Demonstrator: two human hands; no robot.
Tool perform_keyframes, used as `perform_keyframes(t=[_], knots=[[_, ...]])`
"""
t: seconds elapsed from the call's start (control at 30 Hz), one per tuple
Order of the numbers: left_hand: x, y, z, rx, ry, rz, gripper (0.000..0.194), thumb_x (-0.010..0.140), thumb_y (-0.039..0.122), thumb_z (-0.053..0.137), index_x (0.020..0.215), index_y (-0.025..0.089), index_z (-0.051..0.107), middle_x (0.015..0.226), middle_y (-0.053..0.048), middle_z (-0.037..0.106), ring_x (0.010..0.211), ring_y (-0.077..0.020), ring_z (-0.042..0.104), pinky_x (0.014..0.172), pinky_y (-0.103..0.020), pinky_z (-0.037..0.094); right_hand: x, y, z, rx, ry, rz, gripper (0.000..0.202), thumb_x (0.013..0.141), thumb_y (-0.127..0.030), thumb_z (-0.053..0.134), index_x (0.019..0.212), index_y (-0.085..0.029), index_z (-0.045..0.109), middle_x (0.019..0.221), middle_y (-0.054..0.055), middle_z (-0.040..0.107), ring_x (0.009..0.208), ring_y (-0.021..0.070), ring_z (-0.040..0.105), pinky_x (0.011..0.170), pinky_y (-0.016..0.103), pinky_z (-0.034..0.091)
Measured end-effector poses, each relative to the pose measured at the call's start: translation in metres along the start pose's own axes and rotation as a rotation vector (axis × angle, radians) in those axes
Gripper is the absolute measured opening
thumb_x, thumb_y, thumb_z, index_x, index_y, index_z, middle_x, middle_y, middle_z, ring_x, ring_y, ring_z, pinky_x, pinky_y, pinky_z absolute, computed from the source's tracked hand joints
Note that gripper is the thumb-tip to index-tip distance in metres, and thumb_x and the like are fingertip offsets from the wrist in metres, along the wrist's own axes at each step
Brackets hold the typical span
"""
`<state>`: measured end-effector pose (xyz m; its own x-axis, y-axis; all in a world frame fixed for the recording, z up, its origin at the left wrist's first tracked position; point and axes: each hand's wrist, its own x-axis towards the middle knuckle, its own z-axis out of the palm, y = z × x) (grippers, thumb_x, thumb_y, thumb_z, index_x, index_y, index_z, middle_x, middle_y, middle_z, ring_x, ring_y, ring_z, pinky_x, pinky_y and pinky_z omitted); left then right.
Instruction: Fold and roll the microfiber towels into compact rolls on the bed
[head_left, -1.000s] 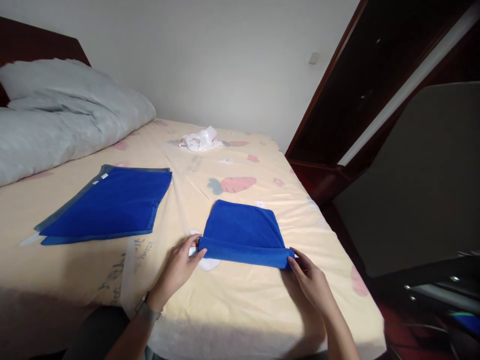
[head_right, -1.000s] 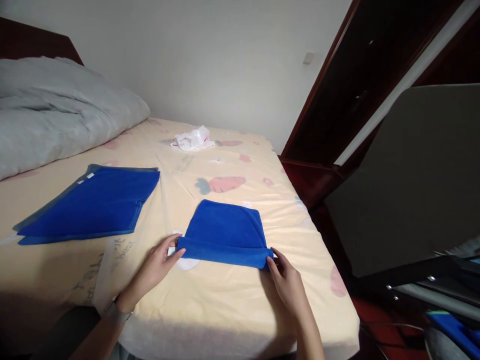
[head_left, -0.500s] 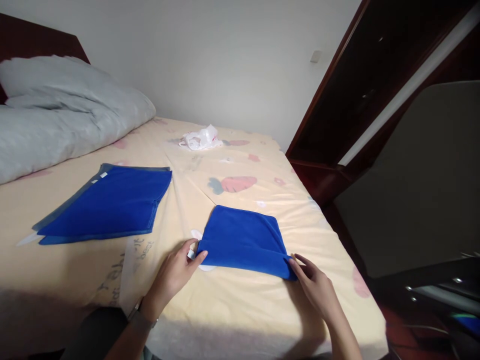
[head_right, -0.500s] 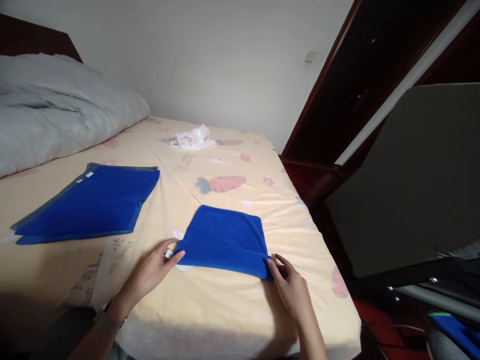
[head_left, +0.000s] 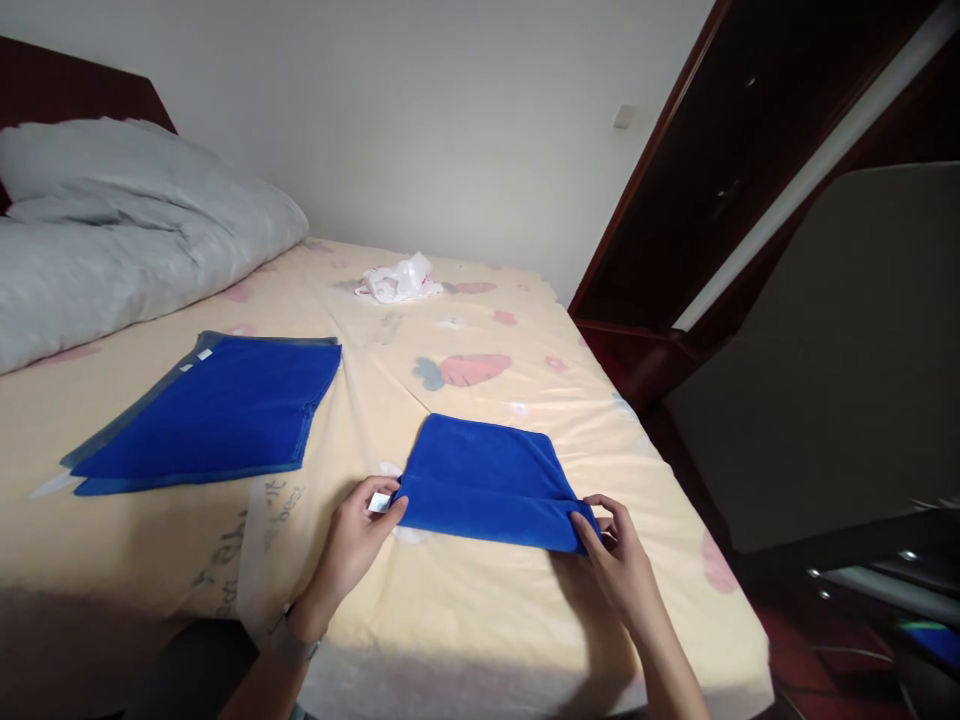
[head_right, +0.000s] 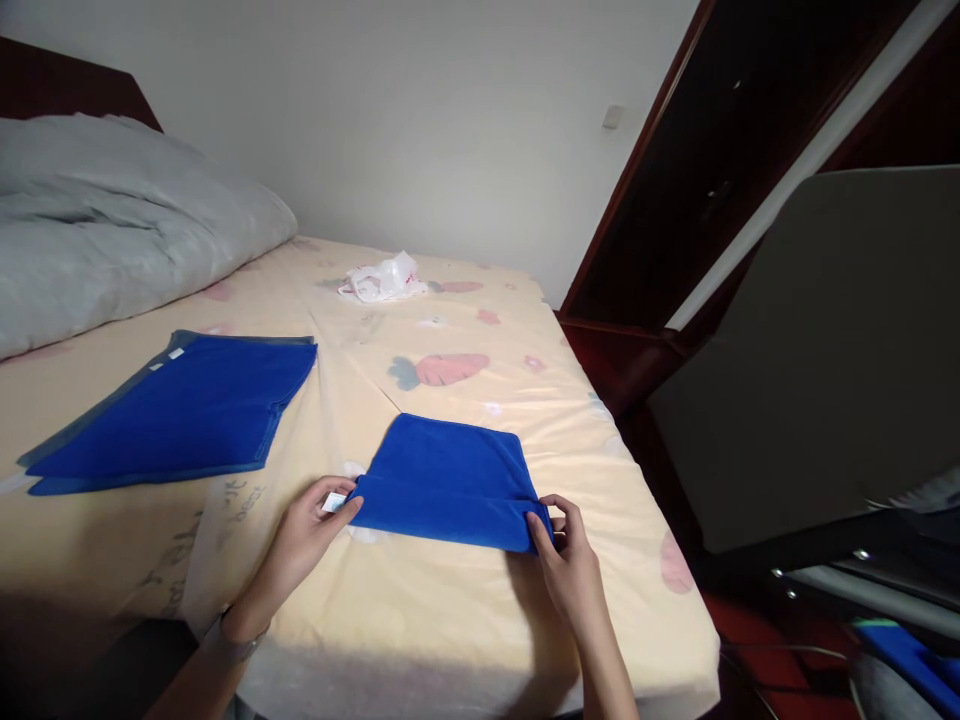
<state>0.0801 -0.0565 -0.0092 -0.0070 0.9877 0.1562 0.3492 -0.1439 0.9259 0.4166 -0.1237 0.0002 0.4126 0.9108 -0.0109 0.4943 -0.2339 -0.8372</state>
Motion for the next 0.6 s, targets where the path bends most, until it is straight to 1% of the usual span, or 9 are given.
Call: perform_keyframes(t=[0.07,0.13,0.2,0.27,0.37,0.4,0.47,0.53,0.6], knots=[[-0.002,0.003,-0.006,0.104,-0.023,0.022,0.026,0.081,0.040,0.064,0.097,0.020,0.063,0.097,-0.005,0.066,0.093,-0.0204,0.066,0.076,-0.028,0.055,0.003,0.009,-0.002,0.004,-0.015,-0.021,0.047,0.084,-0.062,0.053,0.110,-0.024,0.060,0.081,0.004,0.065,0.073,0.0222,0.064,0.061,0.030,0.050],[-0.005,0.006,-0.015,0.238,-0.085,0.025,0.030,0.080,0.038,0.065,0.104,0.021,0.062,0.100,-0.005,0.064,0.094,-0.0212,0.066,0.078,-0.030,0.056,0.005,0.017,-0.005,-0.044,-0.046,-0.052,0.042,0.083,-0.060,0.056,0.099,-0.023,0.065,0.090,0.007,0.065,0.086,0.0255,0.065,0.072,0.034,0.053],[-0.007,0.010,-0.024,0.344,-0.158,0.049,0.031,0.083,0.035,0.062,0.112,0.023,0.060,0.105,-0.006,0.064,0.094,-0.0211,0.066,0.081,-0.033,0.056,0.003,0.023,-0.011,-0.090,-0.078,-0.083,0.040,0.083,-0.059,0.057,0.096,-0.022,0.067,0.104,0.010,0.062,0.099,0.0284,0.063,0.085,0.038,0.053],[-0.009,0.013,-0.033,0.397,-0.249,0.149,0.032,0.086,0.028,0.056,0.118,0.026,0.060,0.117,-0.006,0.062,0.105,-0.0217,0.063,0.092,-0.035,0.053,-0.001,0.024,-0.019,-0.110,-0.141,-0.137,0.039,0.083,-0.055,0.060,0.104,-0.024,0.068,0.127,0.011,0.054,0.112,0.0292,0.060,0.095,0.039,0.051],[-0.008,0.015,-0.042,0.457,-0.427,0.338,0.049,0.081,0.017,0.057,0.127,0.032,0.057,0.138,-0.003,0.052,0.128,-0.0233,0.050,0.107,-0.036,0.043,-0.007,0.023,-0.030,-0.126,-0.295,-0.286,0.048,0.077,-0.043,0.070,0.122,-0.030,0.063,0.147,0.007,0.039,0.130,0.0299,0.048,0.104,0.038,0.047],[-0.008,0.014,-0.043,0.479,-0.462,0.371,0.055,0.078,0.013,0.057,0.129,0.034,0.057,0.141,-0.001,0.051,0.131,-0.0235,0.047,0.110,-0.037,0.041,-0.008,0.023,-0.032,-0.133,-0.326,-0.325,0.050,0.076,-0.039,0.071,0.124,-0.031,0.062,0.147,0.006,0.040,0.132,0.0300,0.045,0.106,0.039,0.045],[-0.005,0.009,-0.043,0.504,-0.471,0.390,0.061,0.075,0.008,0.054,0.129,0.035,0.057,0.140,0.000,0.053,0.130,-0.0226,0.048,0.110,-0.037,0.041,-0.006,0.024,-0.032,-0.137,-0.330,-0.343,0.047,0.077,-0.034,0.067,0.124,-0.031,0.060,0.143,0.005,0.047,0.132,0.0298,0.045,0.108,0.043,0.043],[-0.001,0.002,-0.039,0.495,-0.440,0.394,0.060,0.075,0.006,0.053,0.128,0.034,0.059,0.137,0.000,0.056,0.128,-0.0221,0.051,0.111,-0.037,0.041,-0.002,0.024,-0.029,-0.114,-0.301,-0.274,0.042,0.083,-0.035,0.062,0.125,-0.031,0.058,0.138,0.005,0.054,0.127,0.0285,0.051,0.105,0.043,0.045],[0.003,-0.004,-0.035,0.452,-0.419,0.375,0.051,0.079,0.011,0.054,0.125,0.032,0.060,0.134,-0.001,0.059,0.125,-0.0223,0.053,0.109,-0.037,0.042,0.002,0.022,-0.026,-0.069,-0.278,-0.173,0.042,0.087,-0.041,0.059,0.127,-0.030,0.054,0.130,0.006,0.060,0.115,0.0274,0.060,0.097,0.041,0.050]])
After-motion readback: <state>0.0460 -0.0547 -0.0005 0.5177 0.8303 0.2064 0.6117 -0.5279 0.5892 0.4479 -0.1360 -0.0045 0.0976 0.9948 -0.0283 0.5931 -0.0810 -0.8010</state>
